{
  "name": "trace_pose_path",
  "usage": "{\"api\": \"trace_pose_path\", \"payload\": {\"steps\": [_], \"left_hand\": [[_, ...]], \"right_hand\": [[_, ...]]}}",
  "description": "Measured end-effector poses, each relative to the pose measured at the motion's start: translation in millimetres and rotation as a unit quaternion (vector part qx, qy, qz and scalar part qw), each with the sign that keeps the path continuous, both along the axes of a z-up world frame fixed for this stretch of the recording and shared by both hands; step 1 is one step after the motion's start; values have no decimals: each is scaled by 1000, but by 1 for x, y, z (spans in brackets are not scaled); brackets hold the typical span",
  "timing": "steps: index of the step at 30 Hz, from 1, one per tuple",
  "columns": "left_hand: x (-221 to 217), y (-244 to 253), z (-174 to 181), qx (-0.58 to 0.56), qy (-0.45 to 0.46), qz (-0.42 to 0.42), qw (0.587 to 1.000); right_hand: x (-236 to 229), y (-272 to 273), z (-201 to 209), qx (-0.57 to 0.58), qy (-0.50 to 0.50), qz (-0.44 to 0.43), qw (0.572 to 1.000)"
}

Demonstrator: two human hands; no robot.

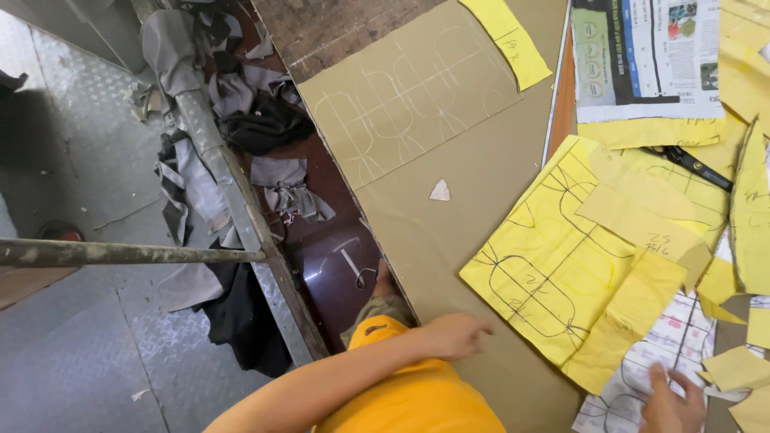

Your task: The person arranges yellow fabric pattern pieces on a worktable, aligning them with drawn outlines and other pattern pieces. They repeatedly pick up, position, and adjust the pieces, occasionally using a ruler and chalk to mark or verify alignment. The workspace contains scattered pattern pieces, newspapers, and tools.

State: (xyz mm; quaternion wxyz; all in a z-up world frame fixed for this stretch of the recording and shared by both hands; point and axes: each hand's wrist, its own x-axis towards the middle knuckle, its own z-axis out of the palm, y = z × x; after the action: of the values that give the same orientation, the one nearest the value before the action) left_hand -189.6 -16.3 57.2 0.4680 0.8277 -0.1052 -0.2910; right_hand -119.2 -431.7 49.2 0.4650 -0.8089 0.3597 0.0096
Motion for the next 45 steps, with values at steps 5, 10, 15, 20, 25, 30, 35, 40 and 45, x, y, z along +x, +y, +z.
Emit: {"api": "trace_pose_path", "payload": {"steps": [5, 10, 15, 20, 25, 30, 35, 40, 45], "left_hand": [[-51, 91, 29, -2, -32, 155, 987], [-46, 152, 58, -6, 52, 307, 950], [12, 217, 63, -35, -41, 294, 954], [49, 324, 66, -26, -45, 232, 971], [94, 446, 61, 40, -4, 237, 971], [156, 531, 66, 53, -8, 274, 960], [217, 570, 59, 49, -48, 292, 954], [236, 564, 65, 51, -87, 278, 955], [279, 529, 77, 94, -128, 250, 955]], "right_hand": [[23, -4, -5, 41, -18, -36, 998], [0, 90, 4, 300, -107, 24, 948], [2, 238, 19, 379, -34, 51, 923], [16, 402, 27, 433, 82, 87, 894], [45, 530, 28, 447, 103, 86, 884], [74, 597, 51, 484, 70, -2, 872], [95, 584, 65, 466, 72, 21, 882], [132, 577, 73, 434, 1, 40, 900], [200, 589, 93, 403, -122, 1, 907]]}}
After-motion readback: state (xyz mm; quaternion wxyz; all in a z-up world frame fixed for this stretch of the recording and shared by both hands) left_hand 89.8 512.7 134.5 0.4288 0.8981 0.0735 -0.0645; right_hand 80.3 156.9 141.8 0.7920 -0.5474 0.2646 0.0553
